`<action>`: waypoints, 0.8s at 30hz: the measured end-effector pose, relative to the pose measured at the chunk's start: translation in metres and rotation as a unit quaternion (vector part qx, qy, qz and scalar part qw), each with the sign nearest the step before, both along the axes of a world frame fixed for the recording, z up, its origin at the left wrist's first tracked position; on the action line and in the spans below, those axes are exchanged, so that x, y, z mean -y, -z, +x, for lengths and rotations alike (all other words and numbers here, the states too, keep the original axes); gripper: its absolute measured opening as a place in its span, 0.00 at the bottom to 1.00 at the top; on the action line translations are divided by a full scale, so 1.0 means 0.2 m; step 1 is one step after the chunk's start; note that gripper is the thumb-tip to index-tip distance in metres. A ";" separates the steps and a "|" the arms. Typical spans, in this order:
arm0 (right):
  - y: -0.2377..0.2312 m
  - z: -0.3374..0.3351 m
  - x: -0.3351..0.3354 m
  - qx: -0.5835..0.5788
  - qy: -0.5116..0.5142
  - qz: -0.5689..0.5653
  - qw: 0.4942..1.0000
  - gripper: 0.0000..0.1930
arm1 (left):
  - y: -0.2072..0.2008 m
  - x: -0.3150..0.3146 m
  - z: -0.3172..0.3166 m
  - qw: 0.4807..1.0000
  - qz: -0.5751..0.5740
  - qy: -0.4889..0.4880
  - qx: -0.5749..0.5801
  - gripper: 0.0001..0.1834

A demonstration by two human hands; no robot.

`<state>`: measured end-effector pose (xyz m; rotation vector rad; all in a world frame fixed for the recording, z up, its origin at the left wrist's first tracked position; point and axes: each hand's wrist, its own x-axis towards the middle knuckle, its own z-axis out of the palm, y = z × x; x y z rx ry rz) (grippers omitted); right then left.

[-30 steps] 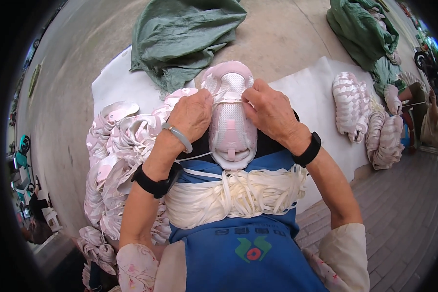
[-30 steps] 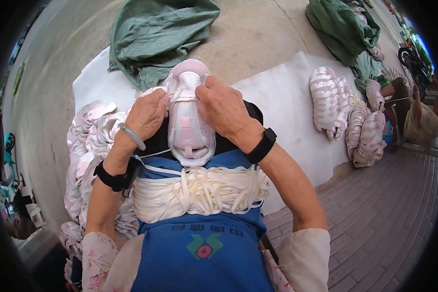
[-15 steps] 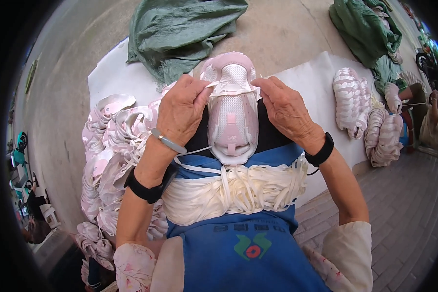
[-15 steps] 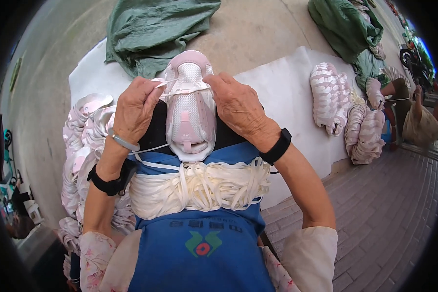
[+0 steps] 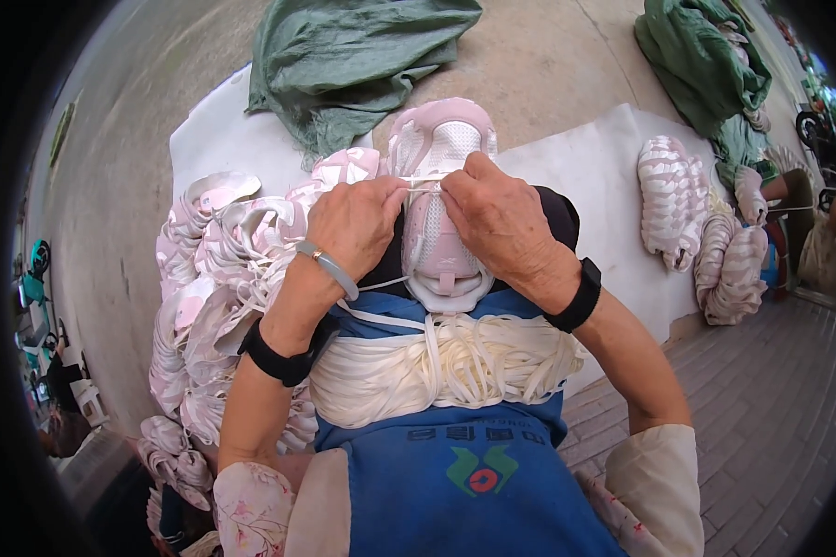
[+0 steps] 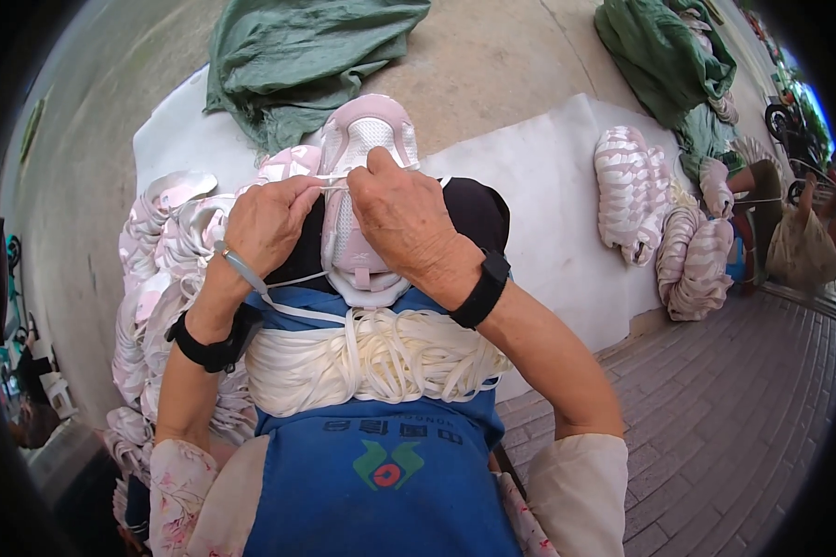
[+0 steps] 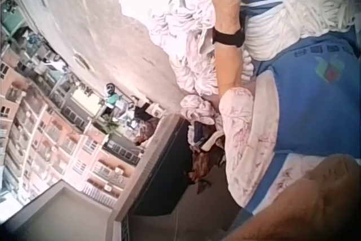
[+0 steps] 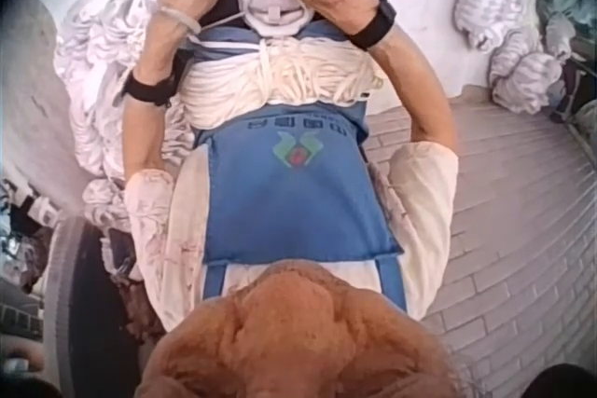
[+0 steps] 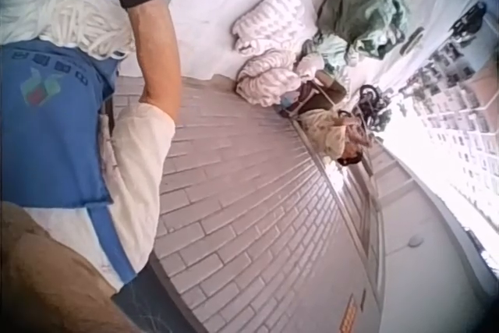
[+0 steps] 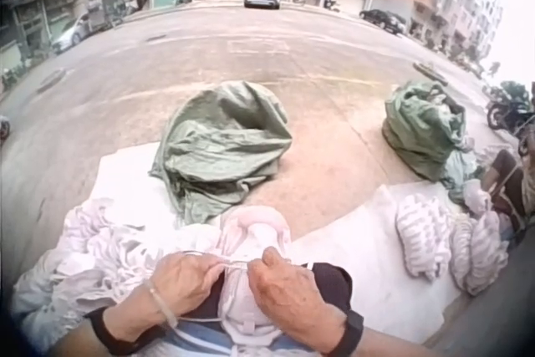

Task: The recorder is threading laces into a pink and white sneaker.

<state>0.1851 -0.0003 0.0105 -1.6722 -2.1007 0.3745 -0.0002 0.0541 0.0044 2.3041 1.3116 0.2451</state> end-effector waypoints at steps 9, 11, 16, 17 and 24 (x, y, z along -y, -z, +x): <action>-0.02 0.14 0.00 -0.123 0.048 -0.040 0.990 0.05 | -0.01 -0.05 0.05 0.999 -0.040 -0.033 -0.005 0.14; -0.02 0.19 0.02 -0.106 0.057 -0.061 0.991 0.06 | -0.01 -0.06 0.05 0.997 -0.047 -0.053 -0.007 0.14; 0.04 0.21 0.03 -0.095 0.068 -0.043 0.992 0.07 | 0.00 -0.09 0.05 0.998 -0.051 -0.043 -0.001 0.14; 0.05 0.21 0.02 -0.095 0.070 -0.043 0.992 0.07 | 0.00 -0.09 0.06 0.998 -0.051 -0.041 0.000 0.14; 0.08 0.21 0.00 -0.064 0.065 -0.040 0.995 0.06 | 0.00 -0.14 0.07 0.998 -0.051 0.008 0.020 0.13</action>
